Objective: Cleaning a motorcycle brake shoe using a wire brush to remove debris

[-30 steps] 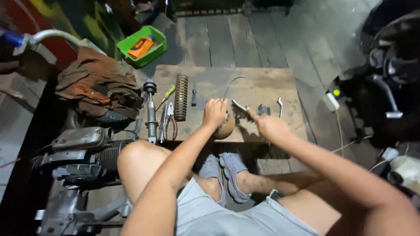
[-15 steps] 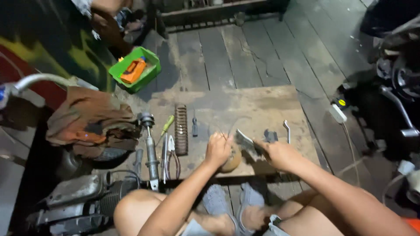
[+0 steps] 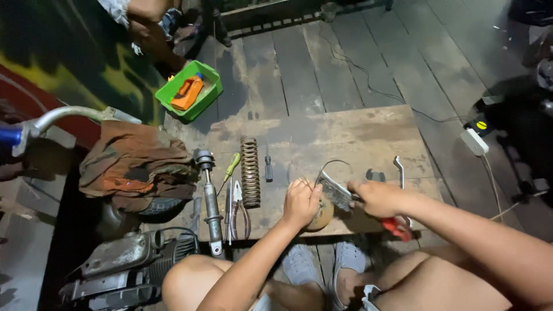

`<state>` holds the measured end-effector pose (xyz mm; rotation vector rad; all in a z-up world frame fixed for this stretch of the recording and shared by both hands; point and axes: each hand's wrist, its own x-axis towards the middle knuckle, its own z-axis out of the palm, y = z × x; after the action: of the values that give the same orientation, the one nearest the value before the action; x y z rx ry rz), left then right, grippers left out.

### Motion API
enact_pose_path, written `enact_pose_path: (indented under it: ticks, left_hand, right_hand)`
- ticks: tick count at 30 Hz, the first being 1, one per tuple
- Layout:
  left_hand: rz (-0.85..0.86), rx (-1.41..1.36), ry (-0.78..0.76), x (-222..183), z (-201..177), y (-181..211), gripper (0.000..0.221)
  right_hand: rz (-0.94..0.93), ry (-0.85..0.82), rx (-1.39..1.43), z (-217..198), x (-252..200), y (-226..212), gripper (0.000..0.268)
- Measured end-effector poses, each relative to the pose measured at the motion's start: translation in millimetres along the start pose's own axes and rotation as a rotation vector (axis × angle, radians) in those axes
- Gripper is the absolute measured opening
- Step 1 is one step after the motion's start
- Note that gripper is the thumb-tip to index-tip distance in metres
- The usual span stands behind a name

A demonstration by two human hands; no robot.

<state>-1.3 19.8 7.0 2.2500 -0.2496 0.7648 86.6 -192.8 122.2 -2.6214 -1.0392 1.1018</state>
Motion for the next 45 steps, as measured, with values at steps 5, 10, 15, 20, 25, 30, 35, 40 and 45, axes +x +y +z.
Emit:
enact_pose_path:
  ticks: [5,10,15,20,25,30,35,40,45]
  left_hand:
    - [0.029,0.019,0.040,6.3,-3.6,8.3,0.039]
    - [0.025,0.029,0.061,8.7,-6.8,14.8,0.037]
    - [-0.002,0.004,0.032,3.3,-4.1,13.7,0.037]
    - [0.025,0.033,0.072,7.6,-2.1,10.7,0.038]
    - [0.041,0.077,0.046,1.1,-4.8,15.1,0.039]
    - [0.032,0.118,0.080,0.3,-2.7,19.2,0.034]
    - [-0.008,0.095,0.094,2.2,-4.6,13.3,0.035]
    - [-0.001,0.093,0.080,-2.4,-4.6,11.5,0.031]
    - [0.009,0.104,0.081,1.4,-4.4,11.4,0.033]
  right_hand:
    - [0.041,0.182,0.017,47.4,-25.2,7.6,0.031]
    - [0.196,0.242,-0.014,85.8,-22.9,27.9,0.034]
    - [0.208,0.549,0.338,123.9,0.8,22.4,0.028]
    - [0.223,0.510,0.248,131.1,-3.5,12.2,0.029]
    - [0.275,0.453,0.199,135.5,-19.0,17.6,0.030]
    - [0.175,0.566,0.401,111.1,3.1,-0.7,0.039]
    - [0.195,0.545,0.303,129.5,-0.3,4.0,0.038]
    - [0.210,0.509,0.352,162.9,-4.8,24.5,0.037]
    - [0.110,0.600,0.342,181.1,2.5,41.5,0.036]
